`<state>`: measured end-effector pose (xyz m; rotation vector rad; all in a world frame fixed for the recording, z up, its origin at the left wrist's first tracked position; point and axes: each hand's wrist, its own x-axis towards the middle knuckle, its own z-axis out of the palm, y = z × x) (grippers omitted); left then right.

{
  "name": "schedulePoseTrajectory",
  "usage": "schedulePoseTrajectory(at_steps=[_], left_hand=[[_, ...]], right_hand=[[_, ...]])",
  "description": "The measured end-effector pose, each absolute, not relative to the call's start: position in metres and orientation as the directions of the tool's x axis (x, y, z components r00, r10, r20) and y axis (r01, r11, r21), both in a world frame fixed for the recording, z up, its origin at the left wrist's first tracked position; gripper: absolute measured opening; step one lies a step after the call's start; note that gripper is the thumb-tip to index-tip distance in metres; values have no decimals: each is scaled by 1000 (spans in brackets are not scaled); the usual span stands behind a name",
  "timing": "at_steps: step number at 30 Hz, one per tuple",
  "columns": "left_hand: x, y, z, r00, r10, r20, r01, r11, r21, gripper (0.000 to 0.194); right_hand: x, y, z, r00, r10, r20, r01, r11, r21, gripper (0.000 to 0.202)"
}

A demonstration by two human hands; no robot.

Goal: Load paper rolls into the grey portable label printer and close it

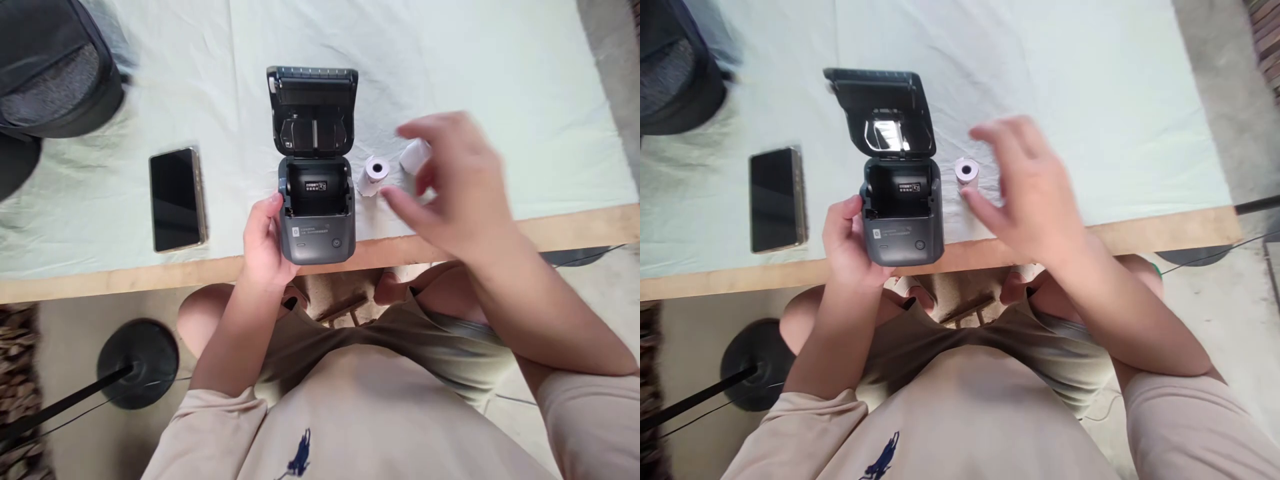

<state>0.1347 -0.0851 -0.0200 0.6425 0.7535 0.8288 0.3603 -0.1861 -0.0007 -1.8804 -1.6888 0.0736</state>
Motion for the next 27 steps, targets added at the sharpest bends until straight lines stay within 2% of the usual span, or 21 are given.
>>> schedulePoseTrajectory(at_steps=[4,7,10,12,15,17,19,21,24,27], left_hand=[[133,-87,-22,431,850,-302,-434,489,757,42],[132,-88,-23,448,845,-292,-440,493,751,38],[131,-88,-21,455,841,-293,-457,502,734,37],[132,-88,-20,455,842,-290,-463,502,731,39],[133,-89,-19,451,846,-285,-468,496,732,38],[134,-89,-20,458,847,-268,-480,490,728,38],[134,-89,-20,484,840,-244,-486,490,724,42],[133,-88,-22,487,840,-237,-485,487,726,43],[132,-87,-23,430,865,-258,-475,460,750,39],[132,-87,-23,408,869,-280,-430,454,781,37]], right_hand=[[339,-167,-27,84,979,185,897,7,-442,78],[339,-160,-32,88,985,148,877,-6,-480,74],[346,-159,-22,167,984,59,774,-94,-626,74],[350,-159,-15,230,973,-31,600,-167,-782,69],[353,-160,-11,262,957,-123,248,-190,-950,42],[353,-160,-10,228,959,-172,4,-177,-984,37],[353,-161,-8,160,959,-234,-204,-200,-958,41],[354,-160,-7,103,953,-284,-320,-239,-917,42],[356,-159,-9,129,949,-289,-296,-241,-924,35],[356,-160,-14,197,957,-210,-138,-185,-973,39]])
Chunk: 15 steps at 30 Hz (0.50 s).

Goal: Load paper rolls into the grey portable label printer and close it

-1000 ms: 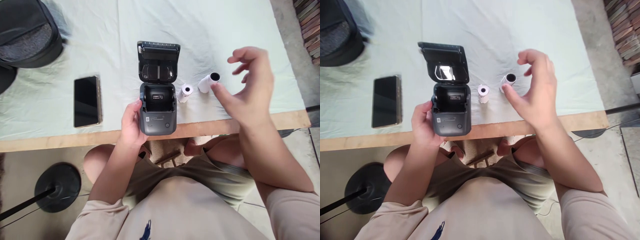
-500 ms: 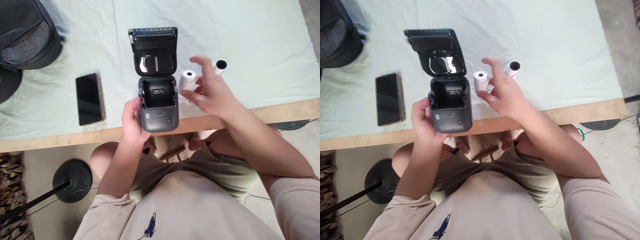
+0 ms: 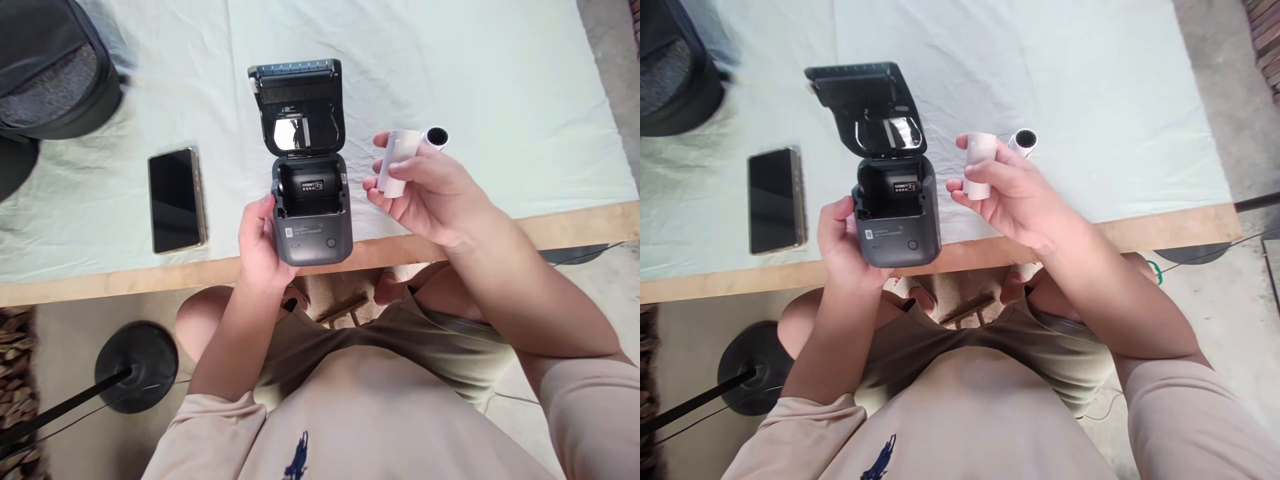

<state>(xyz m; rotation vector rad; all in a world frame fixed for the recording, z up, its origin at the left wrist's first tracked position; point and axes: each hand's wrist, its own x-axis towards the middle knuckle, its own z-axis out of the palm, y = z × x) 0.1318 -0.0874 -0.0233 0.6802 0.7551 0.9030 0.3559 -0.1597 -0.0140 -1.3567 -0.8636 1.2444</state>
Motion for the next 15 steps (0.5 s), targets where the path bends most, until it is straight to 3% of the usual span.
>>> schedulePoseTrajectory(at_steps=[5,11,13,15], left_hand=[[134,-90,-21,466,835,-293,-415,499,761,38],[134,-89,-19,514,814,-271,-422,515,746,28],[134,-90,-20,505,814,-288,-409,519,750,25],[134,-91,-21,514,809,-285,-403,521,752,22]], right_hand=[[357,-164,-12,191,975,-114,58,-127,-990,44],[351,-163,9,218,968,-122,34,-132,-991,45],[340,-166,19,243,969,-33,65,-50,-997,44],[327,-171,29,261,954,145,184,98,-978,47]])
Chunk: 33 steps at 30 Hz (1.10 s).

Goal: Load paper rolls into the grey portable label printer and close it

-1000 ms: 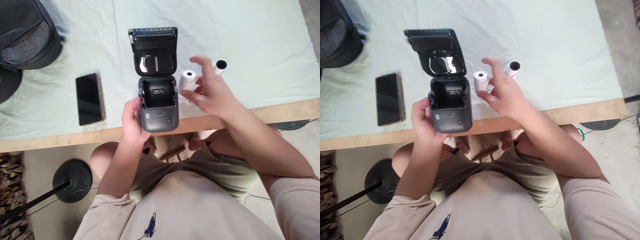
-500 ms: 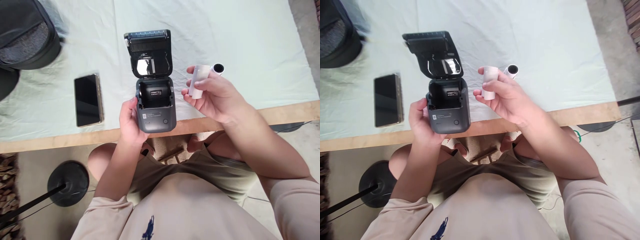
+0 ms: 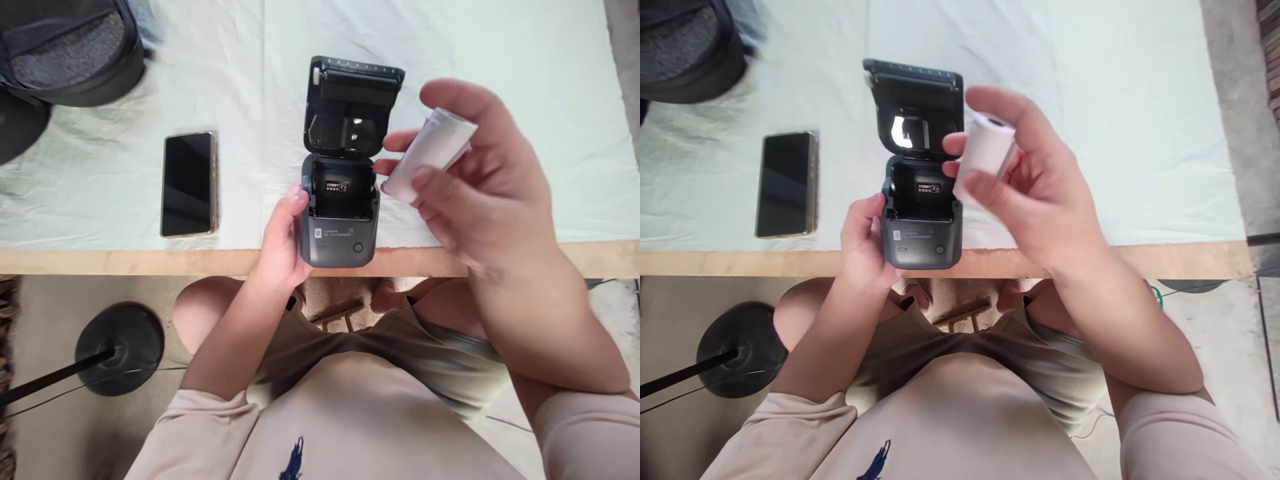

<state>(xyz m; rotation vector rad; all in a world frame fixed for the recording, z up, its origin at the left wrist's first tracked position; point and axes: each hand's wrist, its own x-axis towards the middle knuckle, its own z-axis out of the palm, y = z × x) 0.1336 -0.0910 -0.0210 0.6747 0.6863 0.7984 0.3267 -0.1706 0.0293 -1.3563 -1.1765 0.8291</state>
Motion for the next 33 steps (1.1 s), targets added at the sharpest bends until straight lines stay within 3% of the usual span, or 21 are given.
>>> schedulePoseTrajectory(at_steps=[2,4,9,12,15,19,22,26,33], left_hand=[[133,-93,-24,529,810,-255,-417,509,753,24],[132,-95,-26,535,813,-228,-429,495,756,33],[132,-99,-29,510,828,-232,-421,475,773,37],[132,-99,-28,506,832,-228,-421,469,776,36],[132,-99,-27,512,828,-230,-414,472,778,35],[132,-98,-27,519,824,-226,-413,473,778,34],[132,-98,-27,535,816,-218,-408,476,779,39],[132,-97,-25,518,829,-213,-453,476,754,28],[127,-94,-25,555,814,-171,-457,470,755,44]], right_hand=[[316,-175,37,221,927,303,372,207,-905,49],[308,-176,40,160,917,365,557,221,-800,41],[301,-164,33,65,916,395,894,123,-432,11],[299,-159,27,20,928,372,959,88,-270,12],[305,-159,25,-38,944,327,955,131,-266,13],[315,-162,26,-145,934,327,912,255,-323,34],[313,-164,25,-61,913,402,945,183,-273,23],[301,-168,22,12,852,524,952,150,-267,26],[291,-175,9,-153,796,586,873,386,-296,20]])
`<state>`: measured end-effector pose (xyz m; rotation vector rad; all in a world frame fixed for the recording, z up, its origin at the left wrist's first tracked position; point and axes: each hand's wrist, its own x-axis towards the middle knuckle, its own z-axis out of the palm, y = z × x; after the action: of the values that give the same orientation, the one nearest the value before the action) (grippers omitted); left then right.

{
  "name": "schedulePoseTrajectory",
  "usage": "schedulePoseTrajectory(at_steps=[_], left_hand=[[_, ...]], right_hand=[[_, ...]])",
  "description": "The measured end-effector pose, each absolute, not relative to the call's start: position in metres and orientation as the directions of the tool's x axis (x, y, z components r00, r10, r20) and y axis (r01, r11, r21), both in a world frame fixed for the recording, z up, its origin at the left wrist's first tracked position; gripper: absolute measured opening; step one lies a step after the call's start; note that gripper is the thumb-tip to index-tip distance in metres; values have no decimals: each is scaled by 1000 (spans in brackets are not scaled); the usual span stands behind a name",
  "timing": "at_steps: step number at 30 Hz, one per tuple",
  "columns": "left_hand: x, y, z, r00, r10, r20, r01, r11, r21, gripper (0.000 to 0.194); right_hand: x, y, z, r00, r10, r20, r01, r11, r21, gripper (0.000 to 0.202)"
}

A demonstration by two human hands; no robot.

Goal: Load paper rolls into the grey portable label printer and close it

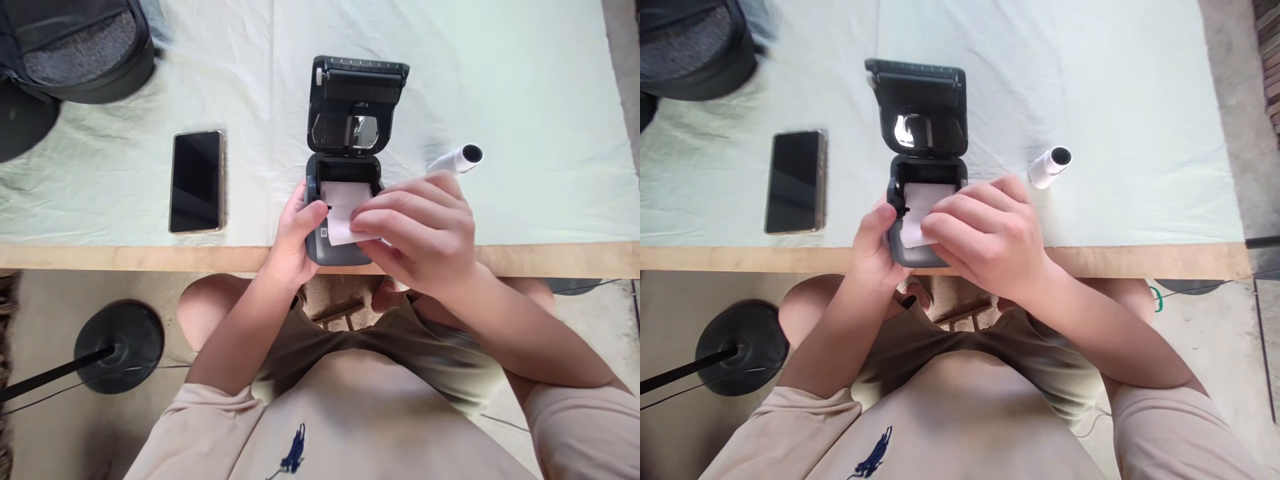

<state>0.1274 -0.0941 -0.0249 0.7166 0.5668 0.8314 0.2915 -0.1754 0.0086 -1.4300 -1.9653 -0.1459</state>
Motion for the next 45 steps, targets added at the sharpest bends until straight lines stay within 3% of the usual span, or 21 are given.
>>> schedulePoseTrajectory(at_steps=[5,9,11,13,15,17,21,25,29,34,37,41,45], left_hand=[[125,-95,-27,554,809,-195,-417,473,776,42],[125,-98,-27,524,835,-168,-420,425,802,52],[125,-98,-29,516,840,-169,-399,410,820,59],[125,-96,-33,516,841,-164,-380,396,836,64],[124,-93,-40,523,841,-137,-376,372,849,72],[123,-91,-45,531,838,-126,-361,358,861,82],[123,-91,-45,546,829,-124,-370,371,852,85],[127,-95,-33,552,821,-146,-435,433,789,59],[133,-94,-23,519,825,-223,-482,498,721,36],[137,-92,-19,458,843,-283,-527,513,677,17],[138,-92,-19,437,858,-270,-558,494,667,20],[138,-91,-18,423,859,-289,-558,498,663,25],[138,-92,-18,375,855,-358,-512,513,689,20]], right_hand=[[292,-177,10,-179,831,526,808,429,-404,23],[301,-166,16,110,809,578,749,315,-584,5],[308,-155,17,229,816,531,613,303,-730,28],[315,-145,15,289,839,461,371,346,-862,39],[319,-139,10,359,837,413,179,372,-911,32],[322,-138,3,418,839,348,125,326,-937,24],[322,-142,-15,281,946,161,100,138,-985,35],[318,-145,-25,51,999,12,46,9,-999,61],[316,-144,-28,52,999,10,69,7,-998,66],[319,-145,-15,50,998,23,210,12,-978,59],[324,-150,-3,51,997,56,338,35,-940,60],[330,-156,5,-13,999,37,382,39,-923,72],[333,-157,11,81,990,119,541,57,-839,57]])
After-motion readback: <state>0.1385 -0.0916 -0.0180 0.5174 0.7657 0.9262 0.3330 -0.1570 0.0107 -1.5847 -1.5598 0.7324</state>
